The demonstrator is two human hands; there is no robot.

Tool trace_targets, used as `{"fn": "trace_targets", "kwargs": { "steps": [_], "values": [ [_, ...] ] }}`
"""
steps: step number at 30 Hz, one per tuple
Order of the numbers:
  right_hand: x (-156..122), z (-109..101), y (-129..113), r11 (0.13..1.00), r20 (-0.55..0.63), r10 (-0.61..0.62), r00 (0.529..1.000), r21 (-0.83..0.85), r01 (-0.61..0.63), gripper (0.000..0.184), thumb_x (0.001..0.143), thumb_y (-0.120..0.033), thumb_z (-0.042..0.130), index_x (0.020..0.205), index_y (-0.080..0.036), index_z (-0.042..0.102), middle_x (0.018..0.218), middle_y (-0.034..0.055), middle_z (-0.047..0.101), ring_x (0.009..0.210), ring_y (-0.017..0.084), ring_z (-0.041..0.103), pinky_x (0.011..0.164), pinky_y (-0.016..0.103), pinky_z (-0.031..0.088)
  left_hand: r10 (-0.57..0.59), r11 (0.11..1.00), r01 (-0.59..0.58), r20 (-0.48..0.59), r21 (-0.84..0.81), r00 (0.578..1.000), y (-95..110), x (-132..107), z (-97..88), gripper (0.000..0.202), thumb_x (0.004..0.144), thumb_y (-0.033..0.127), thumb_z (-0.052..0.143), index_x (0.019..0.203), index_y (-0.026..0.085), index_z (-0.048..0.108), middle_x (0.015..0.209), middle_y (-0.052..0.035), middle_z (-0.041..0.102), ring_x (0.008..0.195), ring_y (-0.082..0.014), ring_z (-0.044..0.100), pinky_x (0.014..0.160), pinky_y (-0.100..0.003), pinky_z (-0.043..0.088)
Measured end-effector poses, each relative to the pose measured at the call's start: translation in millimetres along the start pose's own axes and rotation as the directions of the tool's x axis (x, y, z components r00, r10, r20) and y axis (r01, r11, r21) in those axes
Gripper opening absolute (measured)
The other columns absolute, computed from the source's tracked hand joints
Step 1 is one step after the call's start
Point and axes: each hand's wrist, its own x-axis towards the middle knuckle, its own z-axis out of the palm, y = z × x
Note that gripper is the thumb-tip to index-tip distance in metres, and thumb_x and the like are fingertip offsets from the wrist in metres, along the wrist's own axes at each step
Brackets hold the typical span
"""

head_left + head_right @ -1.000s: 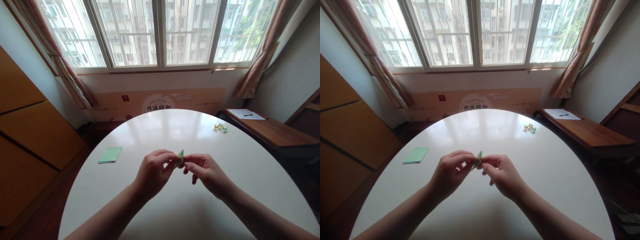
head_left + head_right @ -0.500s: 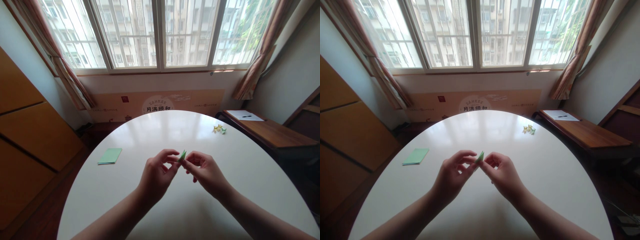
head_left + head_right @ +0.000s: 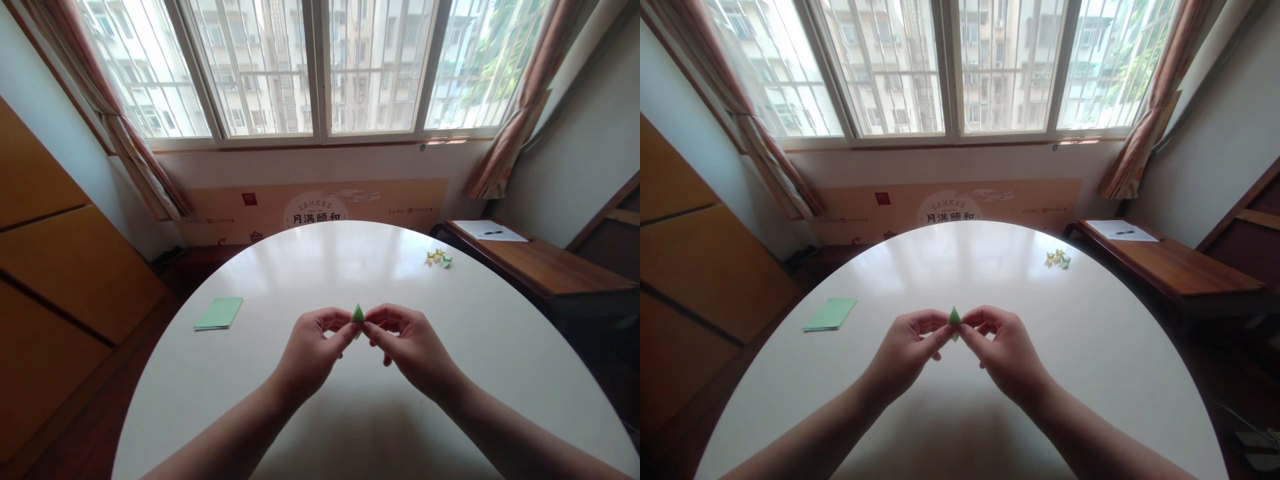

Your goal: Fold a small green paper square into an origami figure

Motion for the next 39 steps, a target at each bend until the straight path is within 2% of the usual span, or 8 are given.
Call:
{"fn": "trace_targets", "kwargs": {
  "steps": [3, 7, 14, 18, 26, 31, 39],
  "values": [
    [-0.3, -0.6, 0.4, 1.000, 0.022, 0.007, 1.000, 0.007, -0.007, 0.027, 0.083, -0.041, 0.073, 0.093, -0.016, 0.077, 0.079, 0.0081, 0.072, 0.069, 0.020, 0.062, 0.042, 0.023, 0.049, -0.046, 0.999, 0.046, -0.002, -0.029, 0.999, 0.2, 1.3, -2.0, 0.025, 0.081, 0.036, 0.072, 0.085, 0.012, 0.076, 0.075, -0.0071, 0.072, 0.067, -0.0165, 0.061, 0.050, -0.022, 0.048],
    [0.5, -0.4, 2.0, 0.993, 0.079, 0.033, 0.996, 0.115, -0.042, 0.024, 0.087, -0.036, 0.069, 0.098, -0.016, 0.077, 0.079, 0.0081, 0.072, 0.070, 0.019, 0.062, 0.042, 0.021, 0.049, -0.153, 0.978, 0.154, 0.016, -0.140, 0.988, 2.3, 1.6, -3.5, 0.028, 0.079, 0.039, 0.072, 0.079, 0.011, 0.073, 0.068, -0.0043, 0.066, 0.061, -0.0133, 0.057, 0.047, -0.020, 0.044],
    [1.7, -0.2, 8.3, 0.942, 0.159, 0.117, 0.980, 0.294, -0.160, 0.023, 0.082, -0.035, 0.076, 0.096, -0.017, 0.078, 0.078, 0.0071, 0.072, 0.067, 0.016, 0.058, 0.040, 0.017, 0.046, -0.230, 0.953, 0.227, 0.009, -0.202, 0.973, 6.5, 1.1, -2.9, 0.026, 0.072, 0.036, 0.073, 0.066, 0.012, 0.065, 0.061, -0.0013, 0.060, 0.055, -0.0107, 0.052, 0.045, -0.019, 0.040],
    [2.0, -0.1, 9.8, 0.936, 0.161, 0.124, 0.979, 0.308, -0.169, 0.022, 0.081, -0.036, 0.079, 0.093, -0.018, 0.079, 0.075, 0.0057, 0.070, 0.067, 0.015, 0.059, 0.040, 0.016, 0.046, -0.202, 0.963, 0.202, 0.019, -0.177, 0.979, 5.4, 1.2, -3.6, 0.024, 0.072, 0.034, 0.072, 0.067, 0.012, 0.065, 0.061, -0.0015, 0.061, 0.055, -0.0106, 0.051, 0.045, -0.019, 0.041],
    [0.7, -0.5, 9.1, 0.972, 0.113, 0.068, 0.991, 0.216, -0.092, 0.024, 0.079, -0.037, 0.080, 0.093, -0.017, 0.079, 0.075, 0.0064, 0.071, 0.065, 0.016, 0.061, 0.039, 0.018, 0.047, -0.093, 0.996, 0.093, -0.002, 0.011, 0.996, 4.1, -0.5, -3.8, 0.021, 0.079, 0.030, 0.067, 0.069, 0.011, 0.068, 0.061, -0.0017, 0.062, 0.055, -0.0111, 0.052, 0.048, -0.021, 0.044],
    [-0.3, -0.1, 9.6, 0.984, 0.099, 0.038, 0.994, 0.167, -0.054, 0.025, 0.079, -0.036, 0.080, 0.093, -0.017, 0.078, 0.078, 0.0076, 0.072, 0.066, 0.018, 0.062, 0.037, 0.019, 0.048, -0.088, 0.996, 0.088, 0.007, 0.010, 0.996, 4.4, 0.3, -4.5, 0.020, 0.080, 0.029, 0.068, 0.073, 0.011, 0.070, 0.063, -0.0027, 0.065, 0.055, -0.0113, 0.053, 0.048, -0.021, 0.044],
    [-1.2, -0.9, 8.8, 0.986, 0.093, 0.048, 0.995, 0.154, -0.062, 0.025, 0.080, -0.039, 0.078, 0.089, -0.016, 0.077, 0.076, 0.0074, 0.071, 0.065, 0.018, 0.062, 0.037, 0.019, 0.048, -0.078, 0.997, 0.078, 0.038, 0.007, 0.996, 3.1, 0.3, -5.6, 0.019, 0.080, 0.029, 0.070, 0.075, 0.011, 0.074, 0.063, -0.0025, 0.065, 0.056, -0.0111, 0.054, 0.047, -0.020, 0.045]
  ]
}}
